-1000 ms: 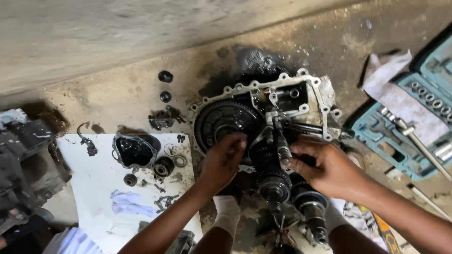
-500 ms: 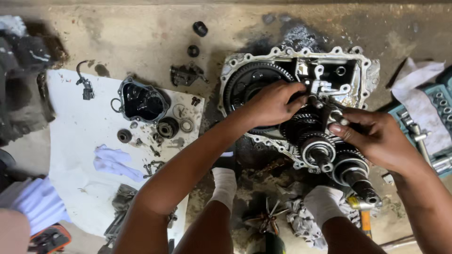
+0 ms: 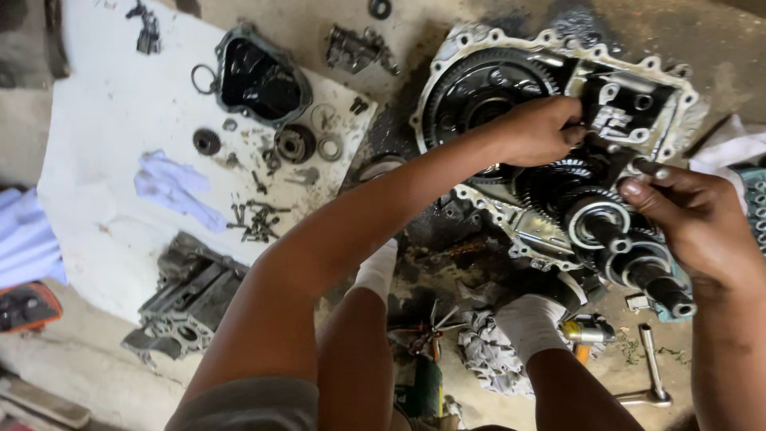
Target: The person works on a disassembled engine block on the floor, using a socket wrench to tighten bolts and by hand to install and adjust internal components such as gears and shafts.
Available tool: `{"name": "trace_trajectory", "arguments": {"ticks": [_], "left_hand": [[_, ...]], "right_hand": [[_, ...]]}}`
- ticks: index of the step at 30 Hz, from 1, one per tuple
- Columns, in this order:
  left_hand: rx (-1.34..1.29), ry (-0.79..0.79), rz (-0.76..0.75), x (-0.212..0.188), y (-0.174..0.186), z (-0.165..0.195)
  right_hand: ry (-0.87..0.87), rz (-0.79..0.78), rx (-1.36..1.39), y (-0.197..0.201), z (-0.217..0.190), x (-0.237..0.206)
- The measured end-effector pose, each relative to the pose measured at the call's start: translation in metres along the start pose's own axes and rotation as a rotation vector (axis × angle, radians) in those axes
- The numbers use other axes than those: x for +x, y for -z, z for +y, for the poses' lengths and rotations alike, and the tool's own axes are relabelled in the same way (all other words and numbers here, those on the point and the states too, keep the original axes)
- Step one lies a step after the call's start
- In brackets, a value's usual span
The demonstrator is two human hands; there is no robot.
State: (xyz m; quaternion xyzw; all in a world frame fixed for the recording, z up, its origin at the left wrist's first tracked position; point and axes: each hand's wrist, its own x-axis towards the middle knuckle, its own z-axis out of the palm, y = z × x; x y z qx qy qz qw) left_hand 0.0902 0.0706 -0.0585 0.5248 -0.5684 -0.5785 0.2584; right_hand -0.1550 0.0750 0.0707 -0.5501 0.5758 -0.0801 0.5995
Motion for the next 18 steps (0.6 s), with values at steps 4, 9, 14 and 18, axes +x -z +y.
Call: {"name": "trace_trajectory", "arguments": {"ticks": [4, 9, 14, 18], "left_hand": [[0.039, 0.13, -0.005, 0.002, -0.005, -0.004], [-0.044, 0.056, 0.026, 0.008, -0.013, -0.008], [0.015, 0.131, 0.015, 0.013, -0.016, -0.009], [0.016, -0.008, 0.107, 0.002, -0.007, -0.008]], "right_hand": [[-0.127, -0.01, 0.151, -0.004, -0.005, 0.0], [-0.098, -0.107, 0.135, 0.0, -0.006, 0.005], [-0.053, -0.11, 0.007, 0.0, -0.007, 0.006], [0.042, 0.004, -0.083, -0.003, -0.012, 0.0]]}}
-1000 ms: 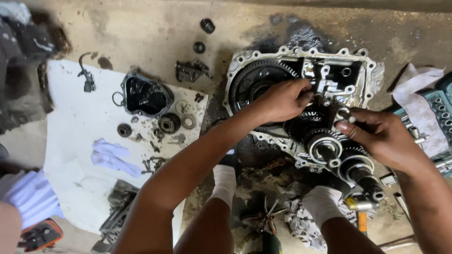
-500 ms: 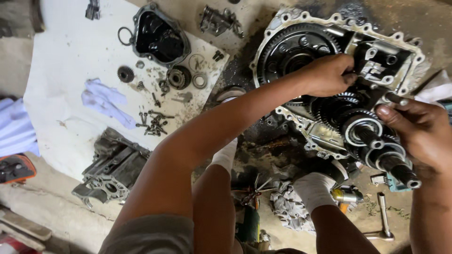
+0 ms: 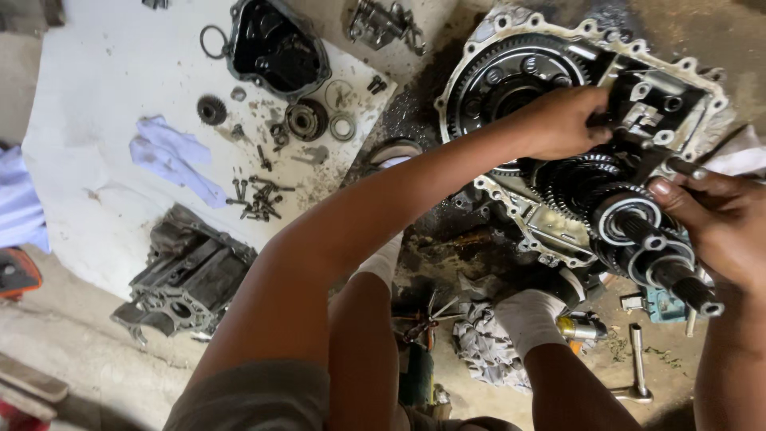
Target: The person works on a disassembled engine block on the floor, using a socket wrench to tighten bolts and by hand to install and adjust internal components such as gears and shafts.
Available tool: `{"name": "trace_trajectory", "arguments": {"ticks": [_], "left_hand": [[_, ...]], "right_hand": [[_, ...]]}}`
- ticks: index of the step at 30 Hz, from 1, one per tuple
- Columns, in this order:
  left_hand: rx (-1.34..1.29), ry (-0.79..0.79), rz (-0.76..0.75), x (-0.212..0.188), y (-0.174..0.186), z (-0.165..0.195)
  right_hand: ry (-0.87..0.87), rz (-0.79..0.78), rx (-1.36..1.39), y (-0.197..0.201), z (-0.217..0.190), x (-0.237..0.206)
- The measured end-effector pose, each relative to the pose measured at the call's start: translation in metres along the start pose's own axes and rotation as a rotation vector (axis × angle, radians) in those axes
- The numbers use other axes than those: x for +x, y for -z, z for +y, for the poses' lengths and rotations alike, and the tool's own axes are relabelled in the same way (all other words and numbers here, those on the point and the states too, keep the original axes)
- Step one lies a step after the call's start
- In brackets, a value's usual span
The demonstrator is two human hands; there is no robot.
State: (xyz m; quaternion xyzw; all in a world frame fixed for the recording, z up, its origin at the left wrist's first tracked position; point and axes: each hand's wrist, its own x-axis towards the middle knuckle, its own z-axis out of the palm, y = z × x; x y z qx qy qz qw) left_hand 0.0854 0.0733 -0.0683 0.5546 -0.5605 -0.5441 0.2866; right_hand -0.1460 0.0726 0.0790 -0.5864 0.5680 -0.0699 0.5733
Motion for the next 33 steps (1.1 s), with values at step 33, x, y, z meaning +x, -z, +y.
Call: {"name": "trace_trajectory", "arguments": {"ticks": [33], "left_hand": [[0.913, 0.188, -0.089, -0.334, 0.121, 0.283]], "right_hand": [[-0.062, 0.152, -0.64, 0.076, -0.093, -0.243]]}}
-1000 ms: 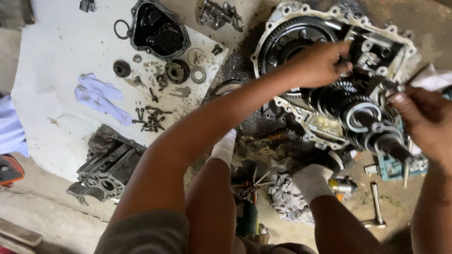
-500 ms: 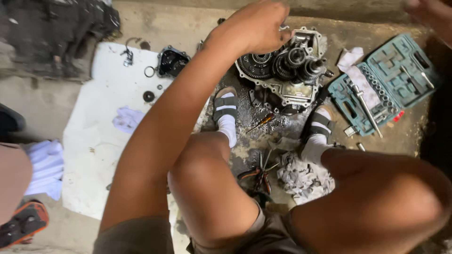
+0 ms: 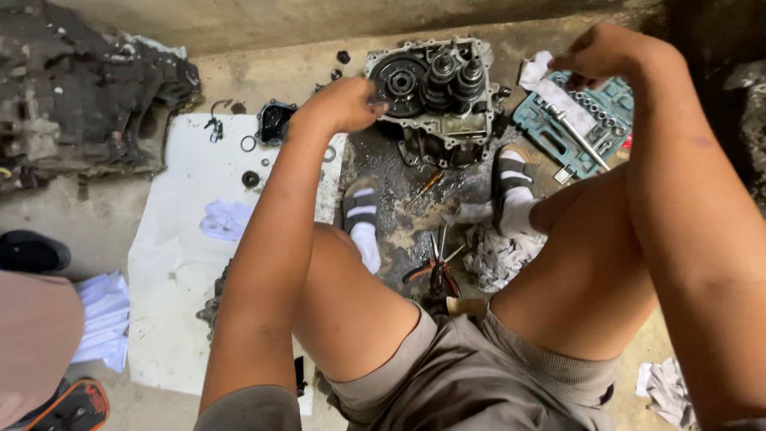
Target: The person works on a disassembled engine block on the floor, using a socket wrench to tighten bolts and by hand to install and adjust internal components such as gears and shafts.
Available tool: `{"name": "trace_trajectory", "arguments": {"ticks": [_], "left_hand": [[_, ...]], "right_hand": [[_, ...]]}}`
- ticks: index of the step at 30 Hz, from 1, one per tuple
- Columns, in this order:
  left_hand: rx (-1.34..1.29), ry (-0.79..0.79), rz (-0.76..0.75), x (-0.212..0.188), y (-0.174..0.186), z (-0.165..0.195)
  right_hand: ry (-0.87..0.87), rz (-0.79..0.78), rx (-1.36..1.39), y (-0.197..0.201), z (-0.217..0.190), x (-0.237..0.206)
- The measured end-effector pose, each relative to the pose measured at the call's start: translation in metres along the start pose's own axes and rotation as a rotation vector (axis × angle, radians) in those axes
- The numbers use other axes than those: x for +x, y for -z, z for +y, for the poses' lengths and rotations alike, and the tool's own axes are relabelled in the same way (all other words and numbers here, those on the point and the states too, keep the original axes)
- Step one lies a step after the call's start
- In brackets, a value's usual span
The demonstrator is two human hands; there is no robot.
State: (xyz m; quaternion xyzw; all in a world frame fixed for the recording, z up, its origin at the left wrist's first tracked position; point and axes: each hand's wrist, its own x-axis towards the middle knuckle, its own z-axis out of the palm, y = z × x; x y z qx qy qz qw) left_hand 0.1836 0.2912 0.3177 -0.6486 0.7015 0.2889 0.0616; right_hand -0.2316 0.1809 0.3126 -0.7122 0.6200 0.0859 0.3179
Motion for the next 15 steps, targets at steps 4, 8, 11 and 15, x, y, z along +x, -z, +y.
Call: {"name": "trace_trajectory", "arguments": {"ticks": [4, 8, 11, 15], "left_hand": [[-0.013, 0.057, 0.073, 0.015, -0.022, -0.035], [0.08, 0.179, -0.14, 0.027, -0.034, -0.059], [0.046, 0.158, -0.046, 0.033, -0.028, -0.057], [0.013, 0.129, -0.022, 0.034, -0.027, -0.035]], "right_hand": [[-0.019, 0.064, 0.087, 0.008, 0.013, 0.002], [-0.016, 0.021, 0.314, 0.006, 0.018, 0.002], [-0.011, 0.017, 0.347, 0.004, 0.02, 0.002], [-0.073, 0.03, 0.292, -0.003, 0.016, -0.004]]}}
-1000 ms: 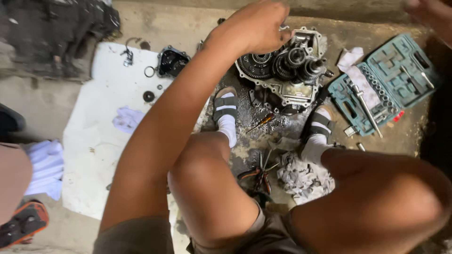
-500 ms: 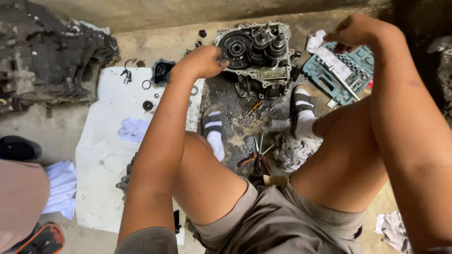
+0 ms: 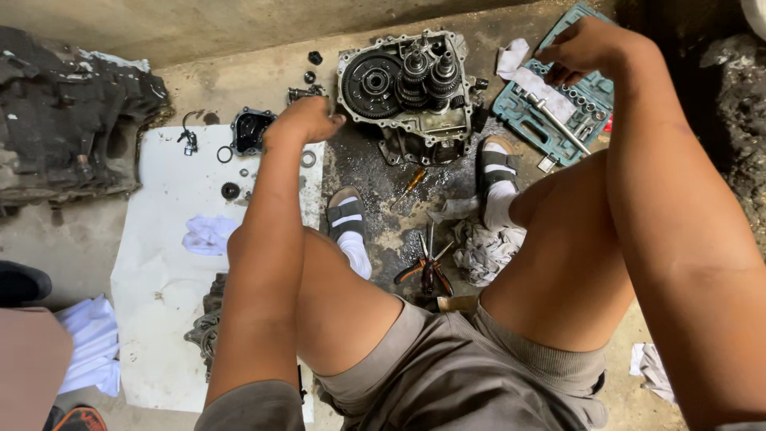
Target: The person works on a disassembled engine block on the floor, using a socket wrench to tighten bolts and by hand to install and adjust internal components such as gears and shafts.
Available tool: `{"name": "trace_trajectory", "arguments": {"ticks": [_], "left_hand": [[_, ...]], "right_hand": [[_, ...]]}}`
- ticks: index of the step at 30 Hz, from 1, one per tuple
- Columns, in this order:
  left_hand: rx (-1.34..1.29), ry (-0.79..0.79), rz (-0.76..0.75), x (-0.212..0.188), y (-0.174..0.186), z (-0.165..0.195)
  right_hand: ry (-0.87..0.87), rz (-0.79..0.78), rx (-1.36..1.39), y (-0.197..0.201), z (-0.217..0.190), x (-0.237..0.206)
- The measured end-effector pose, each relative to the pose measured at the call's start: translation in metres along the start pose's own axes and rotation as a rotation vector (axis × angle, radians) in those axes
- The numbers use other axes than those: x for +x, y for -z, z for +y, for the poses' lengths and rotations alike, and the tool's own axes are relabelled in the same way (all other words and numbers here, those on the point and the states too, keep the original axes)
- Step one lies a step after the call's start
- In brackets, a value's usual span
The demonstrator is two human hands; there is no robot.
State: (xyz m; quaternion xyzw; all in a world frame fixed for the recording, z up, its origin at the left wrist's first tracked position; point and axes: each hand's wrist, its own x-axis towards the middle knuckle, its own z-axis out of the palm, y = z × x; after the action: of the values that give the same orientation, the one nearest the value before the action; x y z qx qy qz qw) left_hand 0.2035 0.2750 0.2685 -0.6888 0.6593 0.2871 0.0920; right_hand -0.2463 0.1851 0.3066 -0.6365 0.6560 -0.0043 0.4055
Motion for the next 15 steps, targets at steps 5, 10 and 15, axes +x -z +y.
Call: {"name": "trace_trajectory", "arguments": {"ticks": [5, 10, 15], "left_hand": [[0.086, -0.162, -0.003, -0.025, -0.017, 0.046], [-0.048, -0.506, -0.166, -0.085, -0.068, 0.067], [0.089, -0.513, -0.175, -0.138, -0.086, 0.045]], "right_hand": [[0.118, -0.04, -0.372, -0.013, -0.016, 0.021], [0.102, -0.015, -0.593, -0.061, -0.013, 0.085], [0.245, 0.099, -0.331, -0.145, 0.006, 0.127]]}}
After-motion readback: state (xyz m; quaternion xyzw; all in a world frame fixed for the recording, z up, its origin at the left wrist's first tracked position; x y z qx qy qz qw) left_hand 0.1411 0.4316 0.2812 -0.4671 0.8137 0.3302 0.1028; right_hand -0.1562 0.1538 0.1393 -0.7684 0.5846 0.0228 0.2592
